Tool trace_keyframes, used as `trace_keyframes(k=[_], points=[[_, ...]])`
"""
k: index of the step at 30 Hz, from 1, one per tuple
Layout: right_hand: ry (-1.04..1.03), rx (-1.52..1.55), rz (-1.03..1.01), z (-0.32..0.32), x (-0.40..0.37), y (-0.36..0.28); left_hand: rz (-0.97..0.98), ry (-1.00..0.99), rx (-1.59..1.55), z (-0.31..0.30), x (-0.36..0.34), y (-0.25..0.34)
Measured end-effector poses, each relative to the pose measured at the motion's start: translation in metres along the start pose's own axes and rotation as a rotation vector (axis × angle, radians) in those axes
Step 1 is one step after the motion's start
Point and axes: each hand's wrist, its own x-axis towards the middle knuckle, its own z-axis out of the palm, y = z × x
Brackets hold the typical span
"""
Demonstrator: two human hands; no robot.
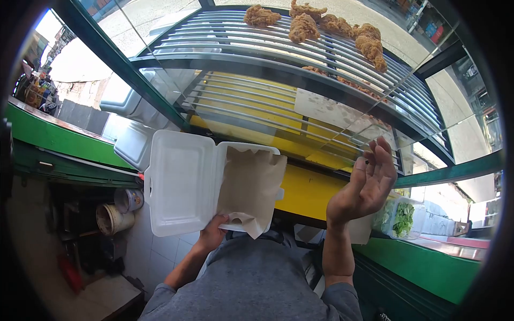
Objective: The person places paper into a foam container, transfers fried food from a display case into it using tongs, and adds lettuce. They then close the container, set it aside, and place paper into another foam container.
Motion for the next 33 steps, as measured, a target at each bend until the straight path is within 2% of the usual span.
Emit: trace_keyframes(k=[5, 9, 12, 13, 16, 17, 19, 20, 22, 24, 27, 30, 32, 33], points=[[-0.165, 0.013, -0.036, 0.017, -0.01, -0.005, -0.05, -0.057, 0.089, -0.005, 0.001, 0.004], [-0.331, -0.069, -0.086, 0.025, -0.019, -0.013, -0.001, -0.036, 0.113, -0.003, 0.001, -0.002], [-0.497, -0.309, -0.055, 0.022, -0.036, -0.017, 0.015, -0.014, 0.094, -0.003, 0.0, 0.002], [-0.5, -0.261, 0.075, 0.025, -0.045, -0.015, 0.019, -0.005, 0.073, -0.002, 0.0, 0.002], [-0.579, -0.201, 0.291, 0.024, -0.07, 0.003, 0.005, -0.009, -0.006, -0.003, -0.001, 0.001], [-0.543, -0.119, 0.361, 0.026, -0.076, 0.005, -0.025, -0.031, -0.011, -0.004, -0.003, 0.005], [-0.549, -0.102, 0.353, 0.025, -0.081, 0.009, -0.163, -0.101, -0.339, -0.005, -0.003, 0.002], [-0.55, -0.096, 0.349, 0.025, -0.083, 0.01, -0.27, -0.148, -0.663, -0.003, 0.001, -0.009], [-0.511, 0.003, 0.504, 0.023, -0.086, 0.011, -0.317, -0.245, -1.023, -0.005, 0.001, 0.002], [-0.489, 0.066, 0.591, 0.023, -0.086, 0.011, -0.196, -0.345, -1.098, -0.009, -0.003, 0.027], [-0.505, 0.071, 0.632, 0.023, -0.088, 0.01, -0.155, -0.448, -1.066, -0.011, 0.003, 0.005], [-0.565, -0.021, 0.671, 0.02, -0.088, 0.014, -0.14, -0.409, -0.891, -0.014, 0.001, 0.018], [-0.634, -0.112, 0.684, 0.013, -0.085, 0.018, -0.171, -0.349, -0.536, -0.011, 0.005, -0.011], [-0.616, -0.142, 0.668, 0.014, -0.086, 0.018, -0.185, -0.315, -0.36, -0.013, 0.007, -0.007]])
